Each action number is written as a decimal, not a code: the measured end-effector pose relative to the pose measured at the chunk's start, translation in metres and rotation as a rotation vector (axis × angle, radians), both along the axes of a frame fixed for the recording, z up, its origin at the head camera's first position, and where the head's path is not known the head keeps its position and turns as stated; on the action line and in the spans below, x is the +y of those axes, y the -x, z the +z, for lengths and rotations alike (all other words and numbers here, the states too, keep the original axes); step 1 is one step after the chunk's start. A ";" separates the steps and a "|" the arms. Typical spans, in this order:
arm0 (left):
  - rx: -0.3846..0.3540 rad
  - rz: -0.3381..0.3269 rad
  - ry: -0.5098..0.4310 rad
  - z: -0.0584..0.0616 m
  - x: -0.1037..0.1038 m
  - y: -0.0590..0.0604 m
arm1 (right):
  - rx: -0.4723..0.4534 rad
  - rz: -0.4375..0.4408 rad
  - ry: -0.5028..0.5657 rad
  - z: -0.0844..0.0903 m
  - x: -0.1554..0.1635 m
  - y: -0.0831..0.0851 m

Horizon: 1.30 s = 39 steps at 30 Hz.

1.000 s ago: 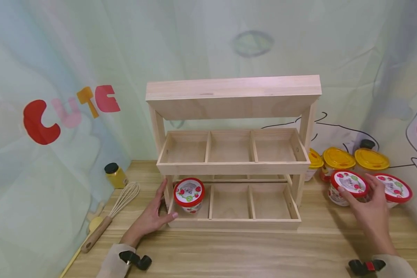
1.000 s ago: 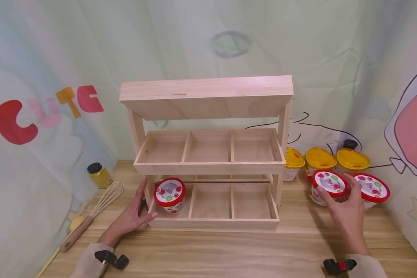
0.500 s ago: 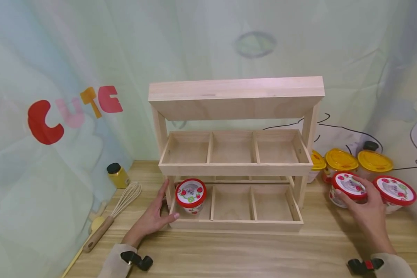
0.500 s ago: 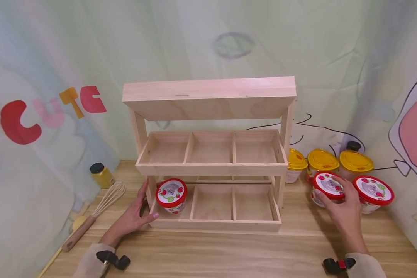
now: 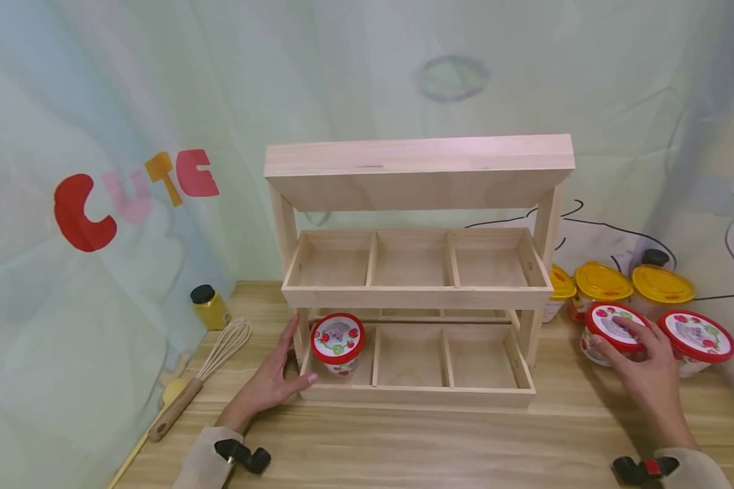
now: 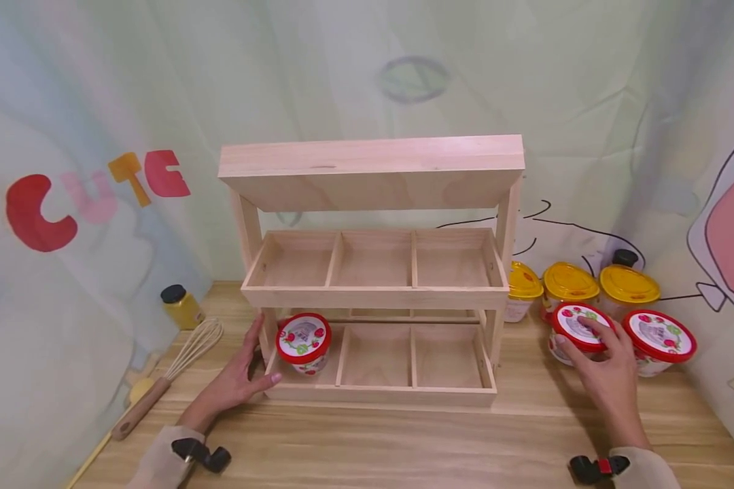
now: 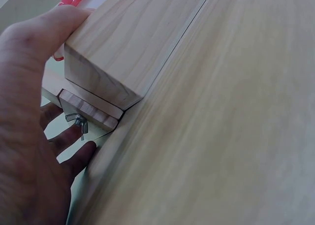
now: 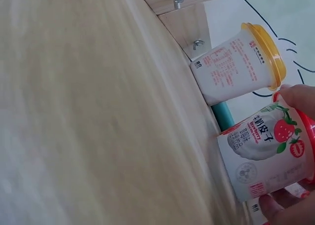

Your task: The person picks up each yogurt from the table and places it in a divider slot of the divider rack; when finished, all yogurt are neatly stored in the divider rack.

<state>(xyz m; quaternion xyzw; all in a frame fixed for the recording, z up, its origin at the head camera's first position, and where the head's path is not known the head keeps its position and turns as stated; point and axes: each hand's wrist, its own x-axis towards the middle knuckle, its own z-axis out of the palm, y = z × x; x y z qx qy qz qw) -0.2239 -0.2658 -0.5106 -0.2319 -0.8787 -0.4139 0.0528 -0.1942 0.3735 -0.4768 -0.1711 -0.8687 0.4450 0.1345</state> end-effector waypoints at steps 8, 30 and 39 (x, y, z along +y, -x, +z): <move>-0.008 0.003 -0.006 0.000 0.000 -0.001 | -0.004 0.033 -0.068 0.010 0.000 -0.008; -0.009 -0.002 0.006 0.001 -0.001 0.002 | 0.004 0.014 -0.050 0.053 -0.035 -0.056; -0.004 0.001 0.014 0.002 -0.001 0.000 | 0.086 0.139 -0.004 0.056 -0.055 -0.066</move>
